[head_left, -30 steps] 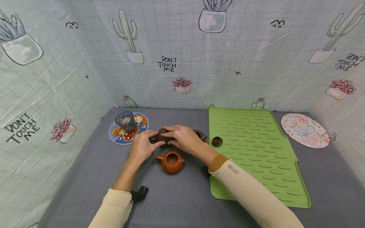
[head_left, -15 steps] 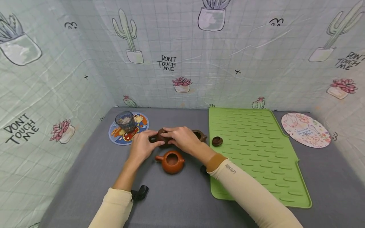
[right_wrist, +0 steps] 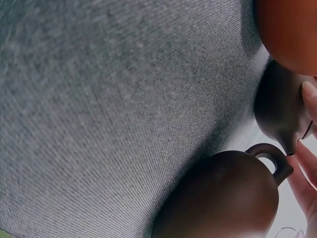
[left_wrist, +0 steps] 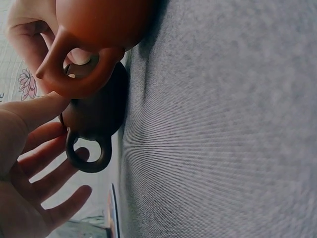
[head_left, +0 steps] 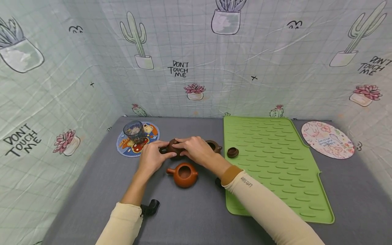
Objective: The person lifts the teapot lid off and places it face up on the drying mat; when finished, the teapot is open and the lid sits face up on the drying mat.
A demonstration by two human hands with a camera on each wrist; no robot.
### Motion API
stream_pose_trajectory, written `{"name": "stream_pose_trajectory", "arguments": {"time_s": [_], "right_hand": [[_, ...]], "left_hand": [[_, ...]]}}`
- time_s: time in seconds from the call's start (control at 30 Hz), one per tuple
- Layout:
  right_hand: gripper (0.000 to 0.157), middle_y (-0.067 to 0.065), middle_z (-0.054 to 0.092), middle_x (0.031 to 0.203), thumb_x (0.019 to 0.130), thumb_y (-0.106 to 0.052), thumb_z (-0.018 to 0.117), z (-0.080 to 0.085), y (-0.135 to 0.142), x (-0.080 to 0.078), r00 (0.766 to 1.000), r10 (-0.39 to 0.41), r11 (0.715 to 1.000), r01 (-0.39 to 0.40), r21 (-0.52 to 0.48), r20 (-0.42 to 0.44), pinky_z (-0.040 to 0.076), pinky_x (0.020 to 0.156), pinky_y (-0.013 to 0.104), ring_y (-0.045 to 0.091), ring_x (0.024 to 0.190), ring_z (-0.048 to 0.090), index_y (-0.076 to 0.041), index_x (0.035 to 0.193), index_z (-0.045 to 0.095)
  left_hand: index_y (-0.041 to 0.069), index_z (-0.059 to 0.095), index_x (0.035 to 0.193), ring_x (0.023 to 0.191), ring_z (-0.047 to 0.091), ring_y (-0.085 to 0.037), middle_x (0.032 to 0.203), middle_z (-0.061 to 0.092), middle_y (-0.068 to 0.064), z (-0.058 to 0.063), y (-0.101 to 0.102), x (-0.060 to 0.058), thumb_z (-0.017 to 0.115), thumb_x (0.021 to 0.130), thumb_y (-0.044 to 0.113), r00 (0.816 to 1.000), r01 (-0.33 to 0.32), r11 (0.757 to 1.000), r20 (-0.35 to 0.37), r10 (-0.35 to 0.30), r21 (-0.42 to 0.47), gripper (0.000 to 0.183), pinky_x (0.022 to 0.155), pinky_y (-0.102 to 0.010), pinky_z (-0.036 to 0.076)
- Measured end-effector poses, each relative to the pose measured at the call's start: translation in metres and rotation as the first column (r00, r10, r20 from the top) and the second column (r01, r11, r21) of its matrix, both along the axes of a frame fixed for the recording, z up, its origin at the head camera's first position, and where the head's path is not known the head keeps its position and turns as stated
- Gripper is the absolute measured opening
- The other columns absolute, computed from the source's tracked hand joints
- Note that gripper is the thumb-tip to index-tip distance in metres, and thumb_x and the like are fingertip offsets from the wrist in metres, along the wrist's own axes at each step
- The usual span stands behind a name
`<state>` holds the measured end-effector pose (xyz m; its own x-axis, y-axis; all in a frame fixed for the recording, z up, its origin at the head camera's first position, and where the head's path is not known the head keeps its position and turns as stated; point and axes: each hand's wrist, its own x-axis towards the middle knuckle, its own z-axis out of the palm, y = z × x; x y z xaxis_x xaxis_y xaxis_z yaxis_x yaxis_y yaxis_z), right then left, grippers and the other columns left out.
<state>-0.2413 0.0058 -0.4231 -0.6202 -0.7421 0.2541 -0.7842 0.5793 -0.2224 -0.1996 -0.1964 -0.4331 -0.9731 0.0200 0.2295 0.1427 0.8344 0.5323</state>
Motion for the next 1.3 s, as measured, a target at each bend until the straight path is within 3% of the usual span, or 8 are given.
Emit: {"name": "stream_pose_trajectory", "arguments": {"time_s": [0.4, 0.67, 1.1, 1.3], "right_hand": [[0.044, 0.000, 0.063, 0.144, 0.091, -0.025, 0.075, 0.0019, -0.0003, -0.0021, 1.000, -0.008, 1.000, 0.008, 0.009, 0.020, 0.062, 0.084, 0.034, 0.024, 0.107, 0.074, -0.024, 0.135, 0.069], [0.044, 0.000, 0.063, 0.144, 0.090, -0.026, 0.075, -0.0011, -0.0002, 0.0004, 1.000, -0.011, 1.000, 0.011, -0.018, -0.013, 0.062, 0.080, 0.030, 0.021, 0.101, 0.076, -0.023, 0.134, 0.069], [0.045, 0.003, 0.065, 0.143, 0.088, -0.018, 0.079, -0.0032, 0.0022, -0.0018, 1.000, -0.016, 0.991, 0.017, -0.136, 0.010, 0.062, 0.084, 0.031, 0.022, 0.108, 0.075, -0.021, 0.132, 0.070], [0.044, 0.004, 0.066, 0.141, 0.089, -0.014, 0.078, 0.0017, 0.0035, -0.0024, 1.000, -0.005, 0.981, 0.007, -0.194, 0.014, 0.062, 0.088, 0.033, 0.024, 0.114, 0.073, -0.019, 0.132, 0.071]], "left_hand": [[0.005, 0.077, 0.119, 0.114, 0.069, -0.036, 0.122, 0.075, -0.014, -0.0016, -0.0019, -0.0025, 0.090, 0.076, 0.031, 1.000, 0.009, 0.999, 0.026, -0.010, 0.032, 0.052, 0.104, -0.054, 0.049], [0.005, 0.077, 0.118, 0.113, 0.069, -0.036, 0.121, 0.076, -0.014, -0.0025, -0.0024, -0.0034, 0.091, 0.076, 0.029, 0.999, 0.000, 0.999, 0.033, -0.002, 0.045, 0.051, 0.103, -0.054, 0.049], [0.008, 0.075, 0.121, 0.107, 0.072, -0.034, 0.119, 0.076, -0.014, -0.0040, -0.0036, -0.0025, 0.093, 0.073, 0.030, 1.000, 0.030, 0.998, -0.002, -0.030, 0.048, 0.055, 0.098, -0.052, 0.052], [0.010, 0.073, 0.121, 0.101, 0.072, -0.031, 0.117, 0.076, -0.013, -0.0055, -0.0047, -0.0006, 0.093, 0.074, 0.026, 1.000, 0.022, 0.997, -0.009, -0.021, 0.067, 0.054, 0.089, -0.050, 0.055]]}}
